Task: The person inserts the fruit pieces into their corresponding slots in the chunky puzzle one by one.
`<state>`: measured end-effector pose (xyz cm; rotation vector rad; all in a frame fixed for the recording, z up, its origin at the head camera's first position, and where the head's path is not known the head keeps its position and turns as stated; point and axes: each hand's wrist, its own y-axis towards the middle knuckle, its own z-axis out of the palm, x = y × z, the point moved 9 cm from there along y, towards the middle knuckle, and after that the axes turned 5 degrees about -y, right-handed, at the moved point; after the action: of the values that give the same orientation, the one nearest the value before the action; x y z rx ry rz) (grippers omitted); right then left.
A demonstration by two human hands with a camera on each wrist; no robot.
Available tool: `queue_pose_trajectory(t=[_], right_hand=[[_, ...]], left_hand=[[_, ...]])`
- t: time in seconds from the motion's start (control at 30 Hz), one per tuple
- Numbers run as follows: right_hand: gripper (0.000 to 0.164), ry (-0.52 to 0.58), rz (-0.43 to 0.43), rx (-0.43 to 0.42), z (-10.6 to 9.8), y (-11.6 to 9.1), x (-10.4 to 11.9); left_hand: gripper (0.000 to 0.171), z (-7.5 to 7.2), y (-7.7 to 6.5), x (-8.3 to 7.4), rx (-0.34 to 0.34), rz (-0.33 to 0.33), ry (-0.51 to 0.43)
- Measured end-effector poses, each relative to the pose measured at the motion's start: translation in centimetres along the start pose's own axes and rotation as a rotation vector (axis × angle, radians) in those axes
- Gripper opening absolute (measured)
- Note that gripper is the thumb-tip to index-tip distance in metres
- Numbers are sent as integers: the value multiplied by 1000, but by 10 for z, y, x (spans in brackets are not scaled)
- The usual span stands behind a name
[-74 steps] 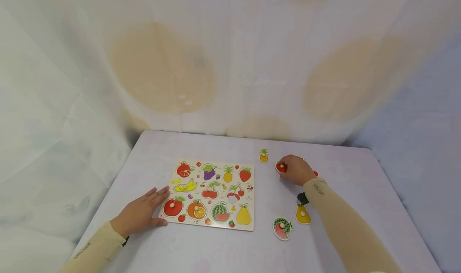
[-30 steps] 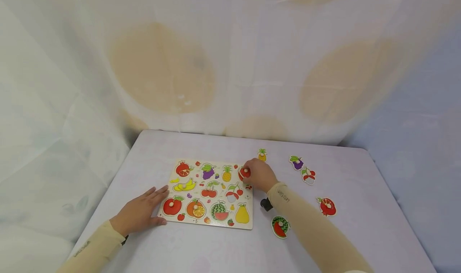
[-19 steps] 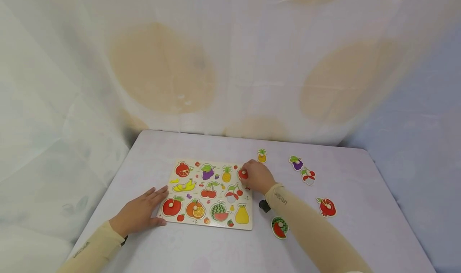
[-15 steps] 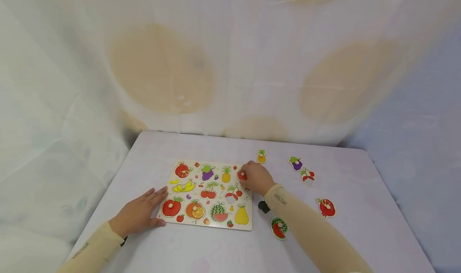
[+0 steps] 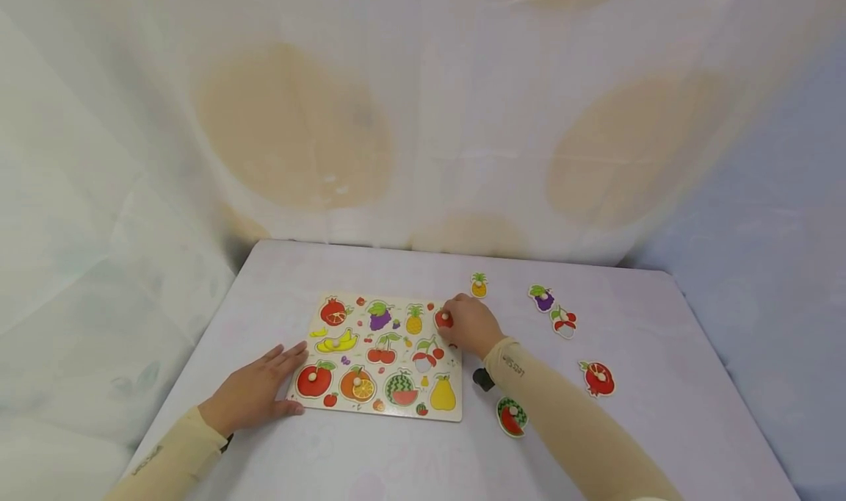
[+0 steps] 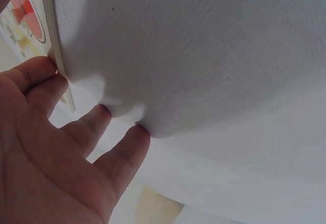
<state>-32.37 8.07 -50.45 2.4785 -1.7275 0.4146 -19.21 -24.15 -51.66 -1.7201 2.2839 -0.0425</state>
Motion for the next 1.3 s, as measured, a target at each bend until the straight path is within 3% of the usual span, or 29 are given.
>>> queue_pose_trajectory(t=[0.73, 1.1, 1.3], right_hand=[[41, 7, -7, 26, 2, 1, -2], [43, 54, -40, -13, -18, -3, -28], [44, 38, 10, -21, -28, -1, -54]], left_hand=[[95, -2, 0, 0, 0, 16, 1], [94, -3, -2, -2, -4, 23, 12], [94, -3, -2, -3, 0, 19, 5]])
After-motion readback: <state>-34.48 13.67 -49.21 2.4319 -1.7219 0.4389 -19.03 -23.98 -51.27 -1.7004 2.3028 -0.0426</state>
